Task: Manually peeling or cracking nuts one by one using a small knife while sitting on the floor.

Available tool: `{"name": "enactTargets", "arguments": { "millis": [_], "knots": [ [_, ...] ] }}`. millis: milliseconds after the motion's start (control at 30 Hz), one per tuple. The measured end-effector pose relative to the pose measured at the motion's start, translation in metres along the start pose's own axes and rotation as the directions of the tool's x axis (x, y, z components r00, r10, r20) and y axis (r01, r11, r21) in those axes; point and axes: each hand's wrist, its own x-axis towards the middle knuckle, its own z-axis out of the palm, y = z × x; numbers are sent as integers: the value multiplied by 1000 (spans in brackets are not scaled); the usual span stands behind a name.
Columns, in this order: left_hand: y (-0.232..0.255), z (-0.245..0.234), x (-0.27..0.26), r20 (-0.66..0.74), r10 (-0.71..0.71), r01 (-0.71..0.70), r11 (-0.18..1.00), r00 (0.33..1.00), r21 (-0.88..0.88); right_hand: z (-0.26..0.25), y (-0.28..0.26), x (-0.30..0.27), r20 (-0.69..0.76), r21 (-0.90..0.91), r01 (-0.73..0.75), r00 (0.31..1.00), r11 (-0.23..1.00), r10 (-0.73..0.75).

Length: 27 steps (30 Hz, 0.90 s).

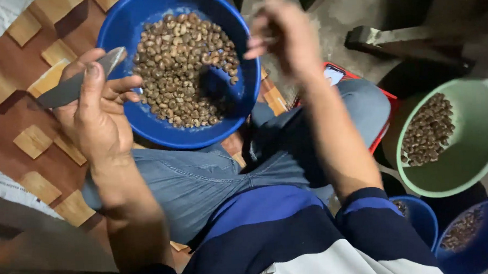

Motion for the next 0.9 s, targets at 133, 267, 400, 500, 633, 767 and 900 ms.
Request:
{"name": "enactTargets", "arguments": {
  "millis": [133, 267, 400, 500, 633, 767, 900],
  "knots": [
    [0, -4, -3, -16, 4, -4, 1000, 1000, -13, -90, -46, -75, -402, -462, 217, 813, 860, -421],
    [-3, -11, -3, -20, 2, -2, 1000, 1000, -23, -225, 2, -128, -224, -961, -22, 651, 276, -726],
    [-5, -7, -2, -28, 23, -23, 1000, 999, 14, -329, 123, -202, -466, -876, -461, 736, 141, -490],
    [-12, -4, -1, -33, 19, -20, 999, 999, -29, -377, 192, -250, -793, -599, -796, 577, 83, -195],
    [-18, 0, 3, -15, -3, 4, 1000, 1000, 31, -405, 222, -280, -931, -356, -918, 364, 177, 15],
    [-21, 2, 3, 3, 0, 0, 999, 1000, 46, -418, 237, -279, -938, -274, -907, 325, 319, 118],
    [-19, -1, 2, -19, -5, 6, 999, 1000, 41, -413, 241, -283, -943, -198, -847, 302, 494, 140]
  ]
}}
